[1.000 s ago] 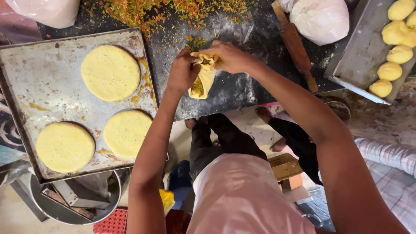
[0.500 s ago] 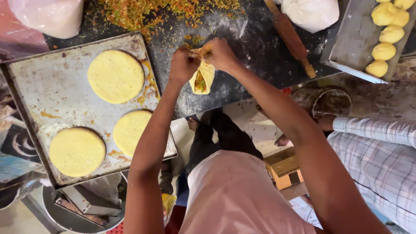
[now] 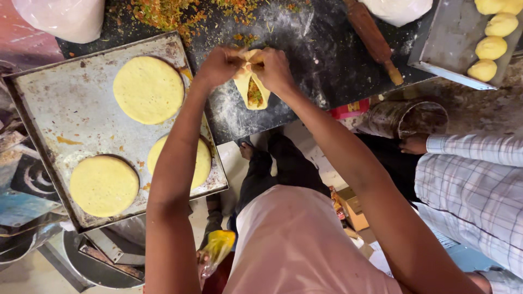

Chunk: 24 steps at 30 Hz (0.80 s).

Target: The person prepares stuffed flatbreads by placing filling on dough, folding the dough over the filling, rolling it out with a rolling pin, and flattening it by hand.

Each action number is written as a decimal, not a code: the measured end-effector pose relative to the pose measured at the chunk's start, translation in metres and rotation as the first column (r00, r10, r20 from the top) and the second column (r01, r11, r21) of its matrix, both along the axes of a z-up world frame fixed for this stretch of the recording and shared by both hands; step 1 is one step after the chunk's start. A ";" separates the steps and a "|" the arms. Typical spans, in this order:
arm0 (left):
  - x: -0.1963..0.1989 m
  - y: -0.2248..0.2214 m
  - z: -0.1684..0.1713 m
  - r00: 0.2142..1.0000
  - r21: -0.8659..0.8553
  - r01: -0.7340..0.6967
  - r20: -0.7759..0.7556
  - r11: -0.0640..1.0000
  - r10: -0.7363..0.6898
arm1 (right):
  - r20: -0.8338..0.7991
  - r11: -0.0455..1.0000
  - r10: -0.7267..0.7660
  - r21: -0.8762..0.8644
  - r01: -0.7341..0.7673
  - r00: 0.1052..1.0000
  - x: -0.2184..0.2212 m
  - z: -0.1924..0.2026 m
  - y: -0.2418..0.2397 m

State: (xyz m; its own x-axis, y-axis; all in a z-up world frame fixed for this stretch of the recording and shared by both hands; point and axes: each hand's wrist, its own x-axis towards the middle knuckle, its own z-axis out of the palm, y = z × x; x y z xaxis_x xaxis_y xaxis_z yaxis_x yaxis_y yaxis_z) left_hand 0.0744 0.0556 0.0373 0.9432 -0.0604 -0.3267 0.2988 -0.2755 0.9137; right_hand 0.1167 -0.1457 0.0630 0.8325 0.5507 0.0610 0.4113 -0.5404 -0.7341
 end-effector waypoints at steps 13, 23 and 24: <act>-0.081 -0.046 -0.002 0.918 0.258 -0.208 0.383 0.943 0.098 | -0.061 0.797 0.599 -0.053 -0.602 0.799 0.031 0.001 -0.014; -0.116 -0.108 0.012 0.859 0.476 -0.325 0.510 0.817 0.045 | -0.167 0.976 0.189 0.137 -0.167 0.968 -0.010 0.040 -0.057; -0.112 -0.105 0.012 0.853 0.447 -0.318 0.520 0.836 0.046 | -0.108 0.987 0.055 0.154 -0.038 0.993 -0.016 0.039 -0.066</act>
State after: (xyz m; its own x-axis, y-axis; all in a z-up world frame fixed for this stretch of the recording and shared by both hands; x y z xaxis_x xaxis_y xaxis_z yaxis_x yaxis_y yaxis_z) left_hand -0.0380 -0.0496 0.0488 0.9589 0.1718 0.2257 -0.0358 -0.7158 0.6974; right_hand 0.1009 -0.2116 0.1018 0.8126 0.5802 0.0549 0.3443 -0.4018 -0.8485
